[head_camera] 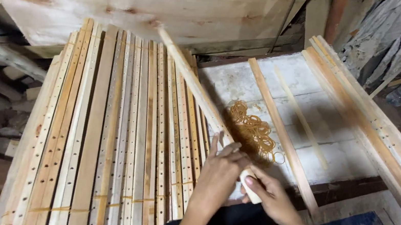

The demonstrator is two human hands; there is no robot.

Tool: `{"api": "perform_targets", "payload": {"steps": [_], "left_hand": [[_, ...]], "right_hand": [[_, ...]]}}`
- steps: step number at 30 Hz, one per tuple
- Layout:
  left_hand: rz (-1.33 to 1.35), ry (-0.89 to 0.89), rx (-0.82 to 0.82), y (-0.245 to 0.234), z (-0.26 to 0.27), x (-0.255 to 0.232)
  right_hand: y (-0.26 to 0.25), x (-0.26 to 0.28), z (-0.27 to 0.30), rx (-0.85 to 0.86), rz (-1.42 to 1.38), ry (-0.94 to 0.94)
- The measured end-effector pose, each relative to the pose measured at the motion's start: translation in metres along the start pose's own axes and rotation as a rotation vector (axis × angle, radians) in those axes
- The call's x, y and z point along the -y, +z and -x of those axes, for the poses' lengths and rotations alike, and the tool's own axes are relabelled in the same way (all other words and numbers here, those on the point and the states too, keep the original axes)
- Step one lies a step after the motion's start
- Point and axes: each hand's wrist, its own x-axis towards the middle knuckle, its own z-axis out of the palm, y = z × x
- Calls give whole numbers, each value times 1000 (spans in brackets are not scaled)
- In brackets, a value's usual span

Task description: Sort and organize pre-drilled wooden slats into bundles on a workshop table.

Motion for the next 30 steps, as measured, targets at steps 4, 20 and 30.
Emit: {"api": "perform_targets", "payload": {"steps": [4,20,30], "left_hand": [[95,-39,-19,-8,18,17],[-33,-440,-154,-13,85,66],[-209,-541,-122,-1,85,79]], "right_hand": [[52,-6,-6,20,-94,-84],[162,45,3,196,989,-314],[162,28,-29,325,1219,-488]]}}
